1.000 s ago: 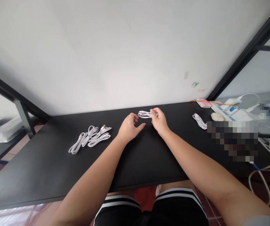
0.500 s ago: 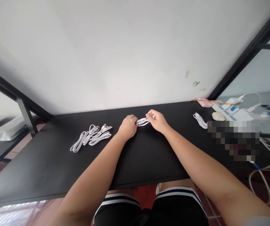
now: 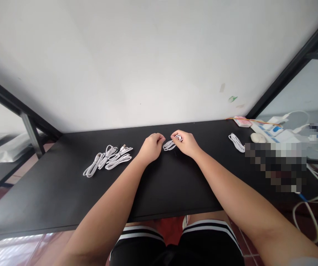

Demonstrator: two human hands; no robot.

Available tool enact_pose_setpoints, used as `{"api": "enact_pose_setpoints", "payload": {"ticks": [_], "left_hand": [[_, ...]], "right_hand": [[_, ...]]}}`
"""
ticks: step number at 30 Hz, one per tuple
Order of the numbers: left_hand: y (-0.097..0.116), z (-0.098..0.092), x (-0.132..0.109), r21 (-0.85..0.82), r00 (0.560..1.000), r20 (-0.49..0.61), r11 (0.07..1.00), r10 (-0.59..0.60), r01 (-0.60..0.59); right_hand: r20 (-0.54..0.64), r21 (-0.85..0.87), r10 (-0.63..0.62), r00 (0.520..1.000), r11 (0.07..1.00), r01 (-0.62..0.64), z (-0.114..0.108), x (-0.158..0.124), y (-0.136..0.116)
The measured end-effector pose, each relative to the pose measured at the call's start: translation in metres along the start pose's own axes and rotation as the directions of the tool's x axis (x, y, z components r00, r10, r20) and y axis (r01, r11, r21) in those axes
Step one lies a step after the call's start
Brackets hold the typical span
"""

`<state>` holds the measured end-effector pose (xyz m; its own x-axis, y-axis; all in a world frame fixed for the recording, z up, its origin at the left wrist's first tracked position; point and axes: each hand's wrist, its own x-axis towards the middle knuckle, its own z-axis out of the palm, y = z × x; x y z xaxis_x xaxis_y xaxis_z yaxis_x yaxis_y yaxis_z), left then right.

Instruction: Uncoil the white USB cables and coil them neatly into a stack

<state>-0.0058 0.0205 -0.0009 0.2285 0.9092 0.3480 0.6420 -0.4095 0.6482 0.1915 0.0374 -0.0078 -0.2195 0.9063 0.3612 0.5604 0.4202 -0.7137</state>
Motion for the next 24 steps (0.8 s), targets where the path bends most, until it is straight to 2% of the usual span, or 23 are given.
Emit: {"api": "enact_pose_setpoints", "payload": {"ticks": [5, 9, 12, 14, 16, 18, 20, 22, 24], "left_hand": [[0.004, -0.001, -0.001, -0.028, 1.0, -0.011, 0.999, 0.023, -0.023], [0.007, 0.0, -0.003, -0.093, 0.999, -0.027, 0.995, 0.038, -0.04], [0.011, 0.001, -0.003, -0.236, 0.999, -0.037, 0.972, 0.004, -0.012], [0.013, 0.002, -0.002, -0.382, 0.997, -0.048, 0.923, -0.061, 0.038], [0.015, 0.003, 0.0, -0.577, 0.985, -0.035, 0.808, -0.17, 0.119], [0.016, 0.004, 0.002, -0.757, 0.951, 0.038, 0.612, -0.308, 0.228], [0.016, 0.005, 0.003, -0.854, 0.896, 0.154, 0.4, -0.417, 0.333], [0.015, 0.005, 0.003, -0.867, 0.852, 0.306, 0.246, -0.424, 0.433], [0.014, 0.005, 0.002, -0.828, 0.823, 0.471, 0.162, -0.318, 0.536]], "right_hand": [[0.0, -0.05, 0.055, 0.998, 0.997, -0.055, 0.001, 0.003, 0.004], [-0.045, -0.051, 0.092, 0.995, 0.994, -0.095, 0.0, 0.005, 0.005], [-0.091, -0.001, 0.116, 0.989, 0.993, -0.116, 0.0, 0.005, 0.004], [-0.102, 0.043, 0.12, 0.987, 0.992, -0.117, 0.0, 0.005, 0.004], [-0.103, 0.089, 0.1, 0.99, 0.992, -0.091, 0.001, 0.005, 0.003], [-0.101, 0.143, 0.071, 0.992, 0.988, -0.056, 0.003, 0.004, 0.002], [-0.098, 0.202, 0.059, 0.993, 0.979, -0.038, 0.005, 0.002, -0.002], [-0.088, 0.252, 0.056, 0.995, 0.967, -0.033, 0.006, 0.0, -0.008], [-0.073, 0.285, 0.039, 0.997, 0.958, -0.017, 0.006, -0.003, -0.014]]}}
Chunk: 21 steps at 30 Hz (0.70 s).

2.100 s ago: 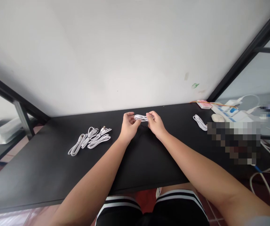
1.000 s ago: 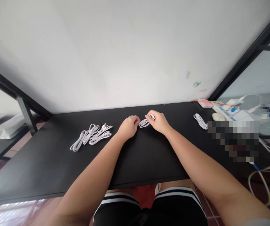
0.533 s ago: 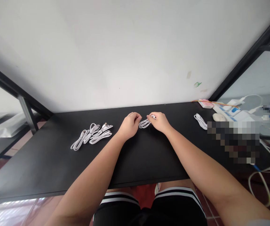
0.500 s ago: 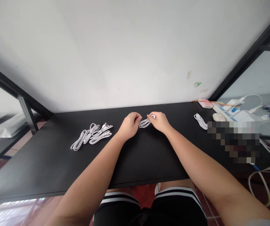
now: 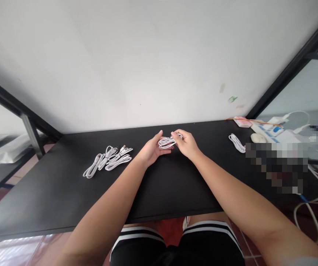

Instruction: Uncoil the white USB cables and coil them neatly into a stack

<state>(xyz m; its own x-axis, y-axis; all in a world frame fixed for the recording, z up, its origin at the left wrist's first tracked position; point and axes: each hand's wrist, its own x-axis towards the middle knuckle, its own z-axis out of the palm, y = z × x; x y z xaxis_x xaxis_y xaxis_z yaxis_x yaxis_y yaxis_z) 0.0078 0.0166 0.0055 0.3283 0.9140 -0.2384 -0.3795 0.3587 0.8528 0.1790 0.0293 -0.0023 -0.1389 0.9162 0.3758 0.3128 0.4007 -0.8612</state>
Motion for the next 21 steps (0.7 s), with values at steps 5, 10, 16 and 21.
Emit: {"api": "enact_pose_setpoints", "payload": {"ticks": [5, 10, 16, 21], "left_hand": [[0.0, -0.002, -0.004, 0.042, 0.976, 0.19, 0.994, -0.105, 0.099], [0.002, -0.001, -0.006, 0.049, 0.979, 0.182, 0.995, -0.094, 0.086], [-0.003, 0.001, -0.006, 0.102, 0.988, 0.143, 0.994, -0.056, 0.041], [-0.006, 0.0, -0.003, 0.105, 0.99, 0.137, 0.995, -0.009, -0.006]], "right_hand": [[0.013, -0.01, -0.045, 0.999, 0.999, 0.045, 0.002, -0.005, -0.009], [-0.062, -0.042, -0.085, 0.994, 0.996, 0.083, 0.003, -0.006, -0.01], [-0.081, -0.107, -0.129, 0.988, 0.987, 0.12, 0.004, -0.009, -0.013], [-0.102, -0.131, -0.137, 0.985, 0.984, 0.123, 0.004, -0.008, -0.011]]}}
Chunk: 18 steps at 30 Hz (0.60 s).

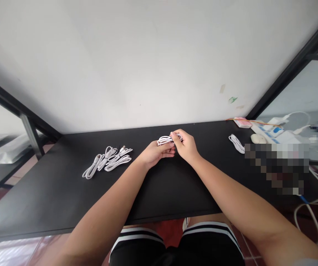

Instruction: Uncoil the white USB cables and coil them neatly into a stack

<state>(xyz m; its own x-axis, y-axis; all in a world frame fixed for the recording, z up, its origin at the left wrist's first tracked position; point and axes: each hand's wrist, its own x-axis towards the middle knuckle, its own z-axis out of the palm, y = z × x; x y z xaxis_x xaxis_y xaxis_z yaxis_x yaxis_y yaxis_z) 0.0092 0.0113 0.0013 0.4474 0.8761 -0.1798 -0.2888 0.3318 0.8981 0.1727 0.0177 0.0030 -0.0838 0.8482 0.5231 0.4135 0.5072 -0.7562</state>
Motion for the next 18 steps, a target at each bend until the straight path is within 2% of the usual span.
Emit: {"api": "enact_pose_setpoints", "payload": {"ticks": [7, 10, 13, 18], "left_hand": [[-0.0001, 0.0013, 0.0016, 0.031, 0.99, -0.006, 0.989, -0.142, 0.142], [0.0, 0.0032, 0.0012, 0.022, 0.996, -0.008, 0.995, -0.094, 0.094], [-0.0001, 0.0053, 0.0009, 0.007, 0.998, -0.02, 0.998, -0.058, 0.058], [-0.0001, 0.0067, 0.0015, 0.023, 0.994, -0.107, 1.0, -0.013, 0.016]], "right_hand": [[-0.04, 0.022, 0.003, 0.999, 1.0, -0.003, -0.0007, 0.0013, 0.0009], [-0.022, 0.057, 0.004, 1.0, 0.998, -0.003, -0.0014, 0.0021, 0.0009], [0.023, 0.079, 0.076, 0.997, 0.994, -0.078, -0.0015, 0.0035, 0.0026], [0.086, 0.109, 0.111, 0.99, 0.987, -0.12, -0.0014, 0.0052, 0.0072]]}}
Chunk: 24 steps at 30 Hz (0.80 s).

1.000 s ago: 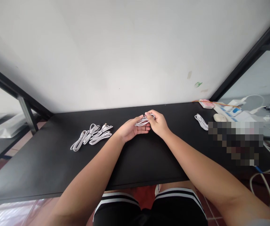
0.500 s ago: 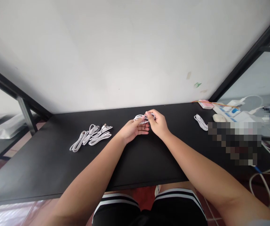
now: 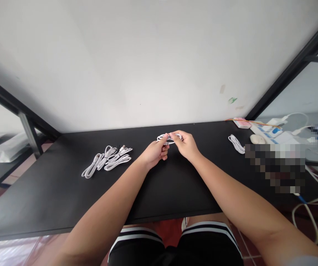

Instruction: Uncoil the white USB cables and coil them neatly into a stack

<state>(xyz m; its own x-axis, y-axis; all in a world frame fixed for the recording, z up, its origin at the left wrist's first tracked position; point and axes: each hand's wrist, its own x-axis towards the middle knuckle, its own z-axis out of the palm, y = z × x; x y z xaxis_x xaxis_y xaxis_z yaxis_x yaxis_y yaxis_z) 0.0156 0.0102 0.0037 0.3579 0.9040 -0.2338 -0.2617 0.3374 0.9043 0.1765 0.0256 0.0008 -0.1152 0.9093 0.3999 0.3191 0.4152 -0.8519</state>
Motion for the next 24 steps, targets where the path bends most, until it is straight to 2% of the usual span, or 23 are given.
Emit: {"api": "enact_pose_setpoints", "payload": {"ticks": [4, 8, 11, 13, 15, 17, 21, 24], "left_hand": [[0.001, 0.0, 0.0, -0.012, 0.998, -0.059, 1.0, 0.011, -0.012], [-0.002, 0.001, 0.001, -0.01, 0.997, -0.063, 0.999, 0.045, -0.046], [-0.007, -0.001, 0.005, 0.154, 0.984, -0.126, 0.983, 0.123, -0.103], [-0.01, -0.003, 0.008, 0.312, 0.953, -0.198, 0.936, 0.231, -0.162], [-0.01, -0.006, 0.01, 0.415, 0.911, -0.225, 0.88, 0.346, -0.232], [-0.007, -0.008, 0.009, 0.423, 0.896, -0.184, 0.856, 0.403, -0.298], [0.002, -0.012, 0.002, 0.321, 0.927, 0.004, 0.878, 0.375, -0.357], [0.004, -0.013, -0.002, 0.331, 0.917, 0.144, 0.855, 0.373, -0.4]], "right_hand": [[0.04, 0.047, -0.009, 0.999, 0.999, 0.007, 0.0, 0.001, 0.004], [0.007, 0.137, 0.053, 0.999, 0.989, -0.053, 0.004, 0.001, 0.01], [-0.015, 0.165, 0.084, 0.996, 0.983, -0.08, 0.007, 0.0, 0.013], [-0.029, 0.14, 0.074, 0.997, 0.988, -0.069, 0.008, 0.0, 0.013], [-0.044, 0.1, 0.053, 0.998, 0.994, -0.049, 0.008, 0.0, 0.012], [-0.054, 0.082, 0.044, 0.998, 0.996, -0.039, 0.007, 0.0, 0.012], [-0.099, 0.131, 0.081, 0.992, 0.989, -0.068, 0.004, 0.004, 0.017], [-0.132, 0.17, 0.118, 0.984, 0.981, -0.095, 0.003, 0.007, 0.022]]}}
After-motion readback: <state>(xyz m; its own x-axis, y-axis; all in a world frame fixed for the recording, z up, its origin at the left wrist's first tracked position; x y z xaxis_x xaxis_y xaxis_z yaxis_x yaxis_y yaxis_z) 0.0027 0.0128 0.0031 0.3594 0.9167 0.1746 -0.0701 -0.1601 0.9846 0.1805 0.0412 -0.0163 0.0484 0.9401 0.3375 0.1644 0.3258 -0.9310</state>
